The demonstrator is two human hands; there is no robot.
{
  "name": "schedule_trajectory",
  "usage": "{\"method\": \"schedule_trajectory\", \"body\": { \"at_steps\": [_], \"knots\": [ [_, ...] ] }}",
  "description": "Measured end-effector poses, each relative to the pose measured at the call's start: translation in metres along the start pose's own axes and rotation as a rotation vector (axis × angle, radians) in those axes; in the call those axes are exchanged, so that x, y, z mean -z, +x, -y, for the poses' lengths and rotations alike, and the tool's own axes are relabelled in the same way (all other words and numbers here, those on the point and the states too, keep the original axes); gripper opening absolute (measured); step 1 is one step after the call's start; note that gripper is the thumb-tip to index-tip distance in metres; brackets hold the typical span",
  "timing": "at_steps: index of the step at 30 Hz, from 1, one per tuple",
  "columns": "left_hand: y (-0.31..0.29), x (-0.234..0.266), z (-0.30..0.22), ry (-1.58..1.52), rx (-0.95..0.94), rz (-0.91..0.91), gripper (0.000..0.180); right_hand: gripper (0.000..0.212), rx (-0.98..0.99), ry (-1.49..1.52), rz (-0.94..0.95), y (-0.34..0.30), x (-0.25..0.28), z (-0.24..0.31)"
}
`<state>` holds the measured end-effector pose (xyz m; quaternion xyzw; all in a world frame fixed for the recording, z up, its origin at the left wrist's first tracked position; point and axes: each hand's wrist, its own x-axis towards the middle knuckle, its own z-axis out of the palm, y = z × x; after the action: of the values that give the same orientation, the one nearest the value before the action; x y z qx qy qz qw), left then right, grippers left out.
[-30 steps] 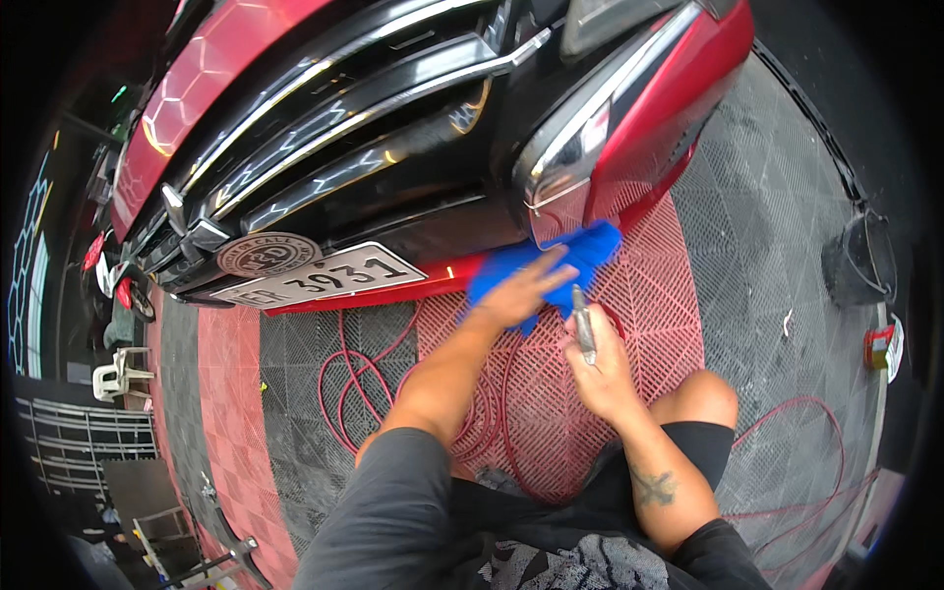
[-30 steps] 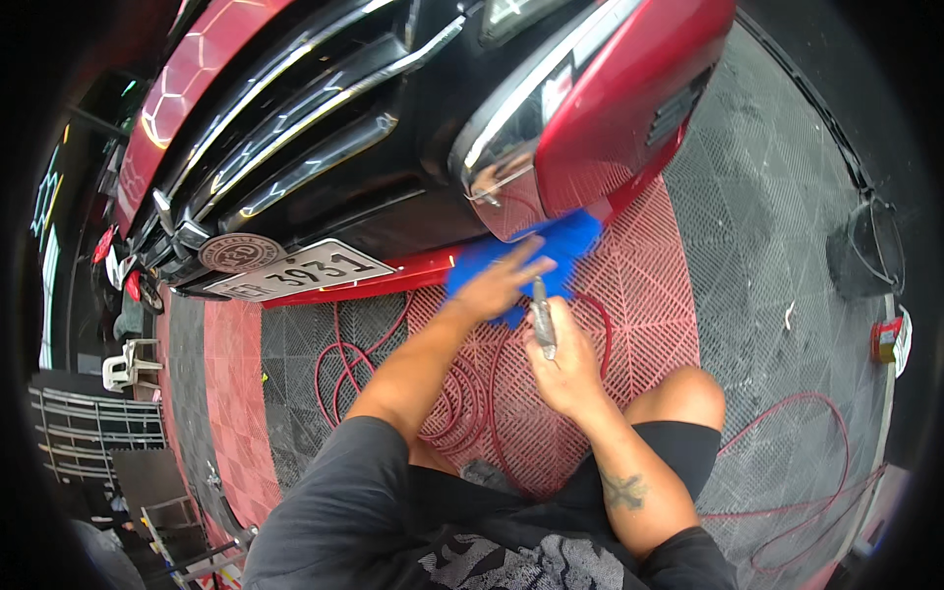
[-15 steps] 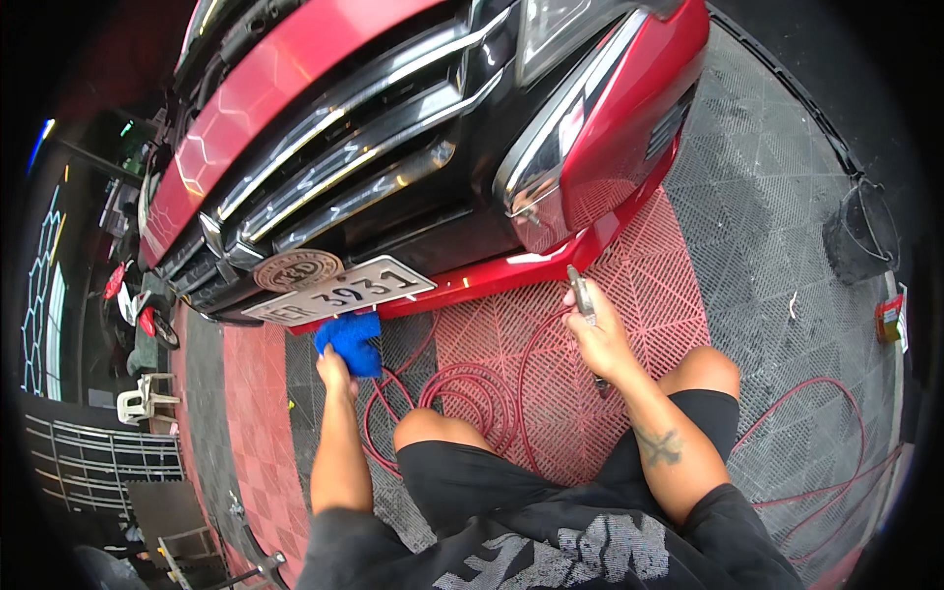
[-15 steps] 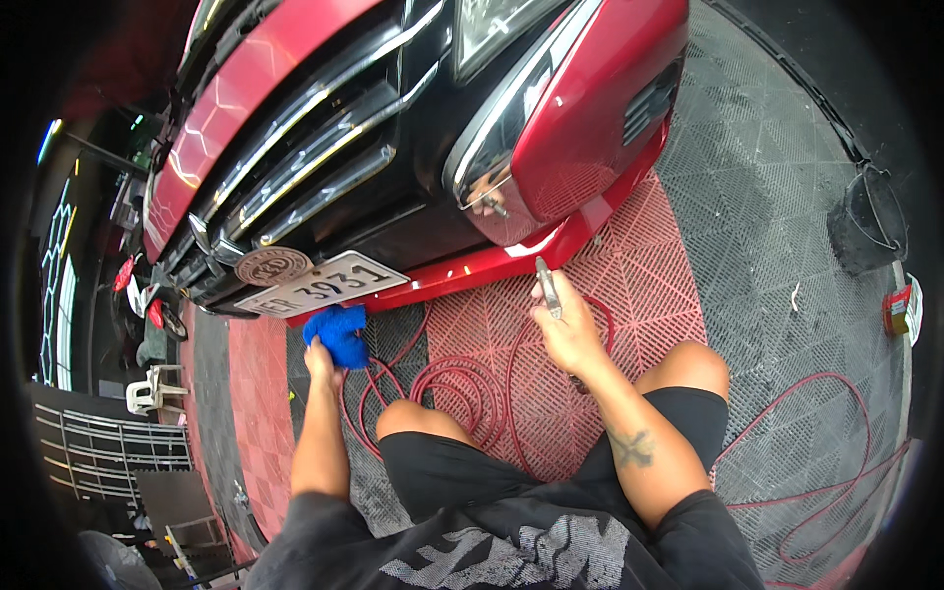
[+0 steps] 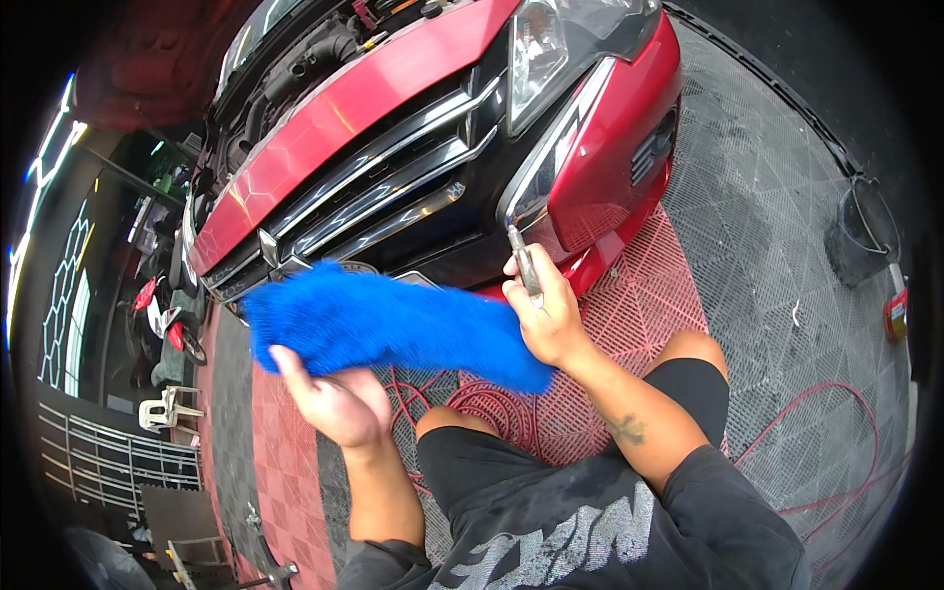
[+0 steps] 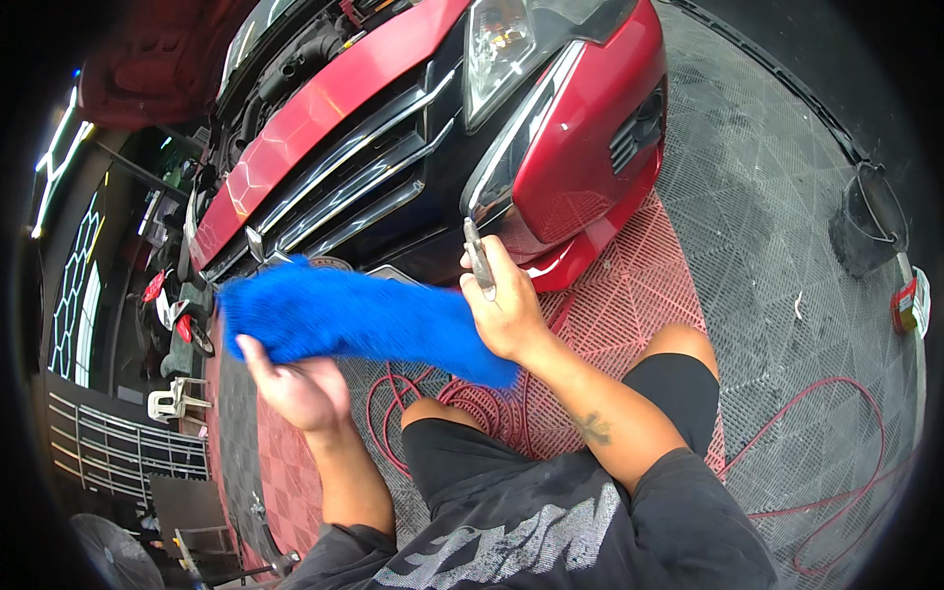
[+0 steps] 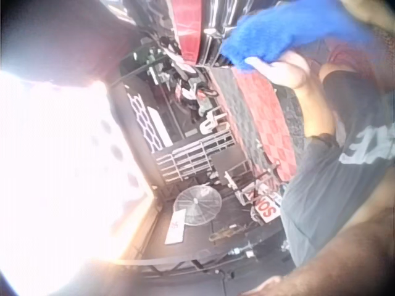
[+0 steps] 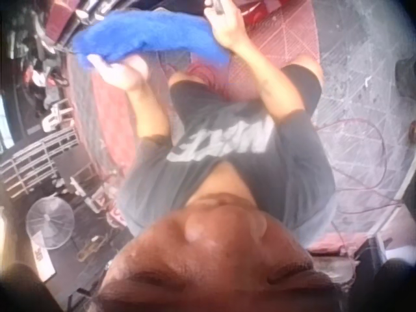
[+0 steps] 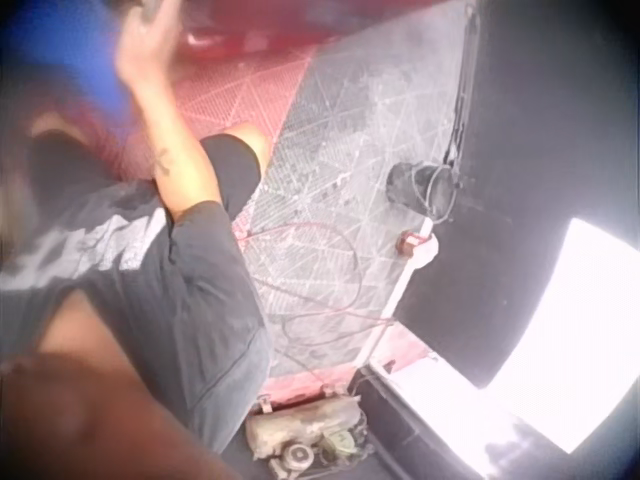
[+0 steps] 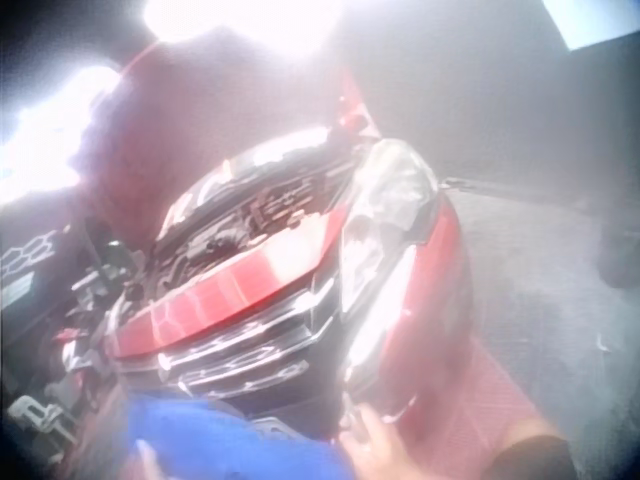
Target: The person wipes the front bumper and grille of a red car with a blue cloth. A coworker also wipes the bumper area with a yellow cloth. The person uses an air nozzle to blow air into the grille while wiping.
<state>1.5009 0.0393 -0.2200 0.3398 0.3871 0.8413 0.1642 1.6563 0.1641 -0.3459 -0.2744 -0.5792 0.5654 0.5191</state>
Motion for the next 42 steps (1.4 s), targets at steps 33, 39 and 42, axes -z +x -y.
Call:
{"method": "schedule_trajectory", "body": {
  "at_steps": [33,39,42],
  "knots": [
    [0.117,-0.081,0.132,1.162,-0.999,0.62,0.035,0.009,-0.001,0.293,-0.227,0.14,0.096,0.038],
    [0.109,-0.095,0.136,1.194,-1.169,0.76,0.042,0.008,0.049,0.258,-0.28,0.173,0.12,0.041],
    [0.107,-0.104,0.127,1.295,-1.175,0.908,0.053,0.008,-0.001,0.251,-0.266,0.17,0.122,0.045]
  ]
}}
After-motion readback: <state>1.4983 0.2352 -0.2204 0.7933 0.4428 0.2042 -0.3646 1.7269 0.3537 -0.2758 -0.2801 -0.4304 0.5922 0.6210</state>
